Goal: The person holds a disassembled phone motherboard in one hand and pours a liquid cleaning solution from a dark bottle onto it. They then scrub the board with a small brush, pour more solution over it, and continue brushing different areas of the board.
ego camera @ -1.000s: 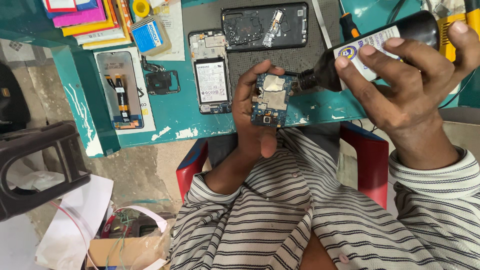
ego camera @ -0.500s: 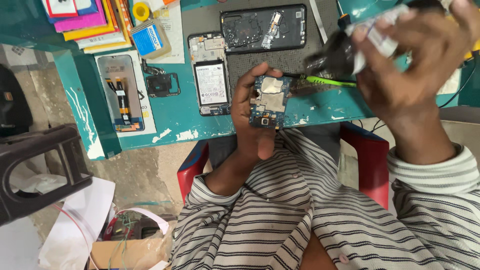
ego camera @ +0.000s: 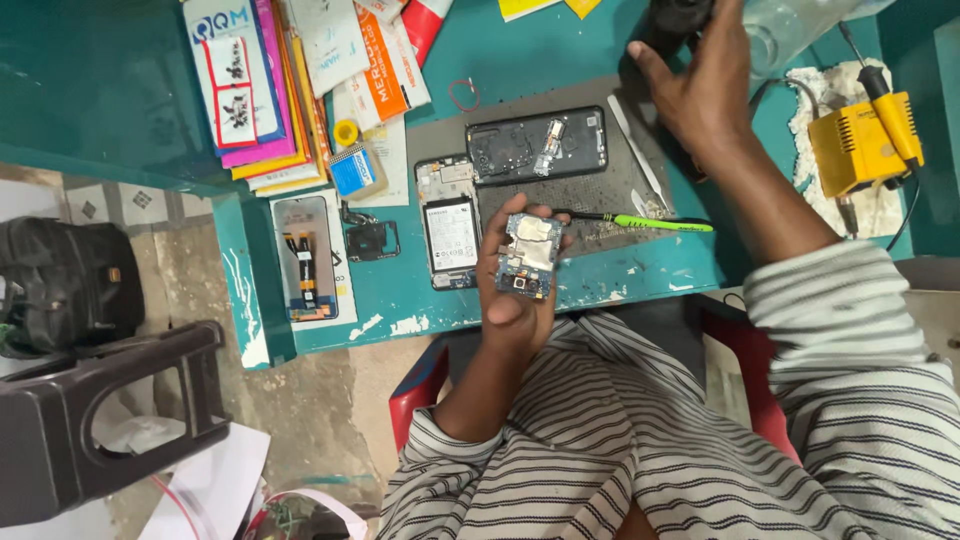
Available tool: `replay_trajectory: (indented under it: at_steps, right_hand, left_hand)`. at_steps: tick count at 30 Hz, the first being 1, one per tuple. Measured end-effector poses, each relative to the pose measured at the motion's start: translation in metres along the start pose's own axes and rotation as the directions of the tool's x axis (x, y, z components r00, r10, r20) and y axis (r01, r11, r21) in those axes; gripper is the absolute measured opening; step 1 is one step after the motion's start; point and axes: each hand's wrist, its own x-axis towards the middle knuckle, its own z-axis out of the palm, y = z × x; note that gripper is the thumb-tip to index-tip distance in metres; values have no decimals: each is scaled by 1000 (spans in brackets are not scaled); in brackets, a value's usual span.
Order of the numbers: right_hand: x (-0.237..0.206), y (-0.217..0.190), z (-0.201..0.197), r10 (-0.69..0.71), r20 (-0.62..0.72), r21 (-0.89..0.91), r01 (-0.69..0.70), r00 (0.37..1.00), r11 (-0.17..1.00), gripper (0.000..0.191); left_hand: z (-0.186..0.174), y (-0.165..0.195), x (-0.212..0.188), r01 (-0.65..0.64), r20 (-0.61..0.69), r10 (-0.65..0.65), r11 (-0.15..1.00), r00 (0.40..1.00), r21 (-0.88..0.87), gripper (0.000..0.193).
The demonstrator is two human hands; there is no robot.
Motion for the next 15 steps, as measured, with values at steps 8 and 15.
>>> replay_trajectory:
  at_steps: [8,15]
  right_hand:
    - [3,25,34,-16,-69,-146,5,997,989,55]
    - [-3,21,32,40,-32,-111,-43,999,993,45]
  left_hand:
    - [-5,2,-13,24,34,-24,1000,999,-2,134]
    - [-13,3,-9,38,28,-38,999,999,13,134]
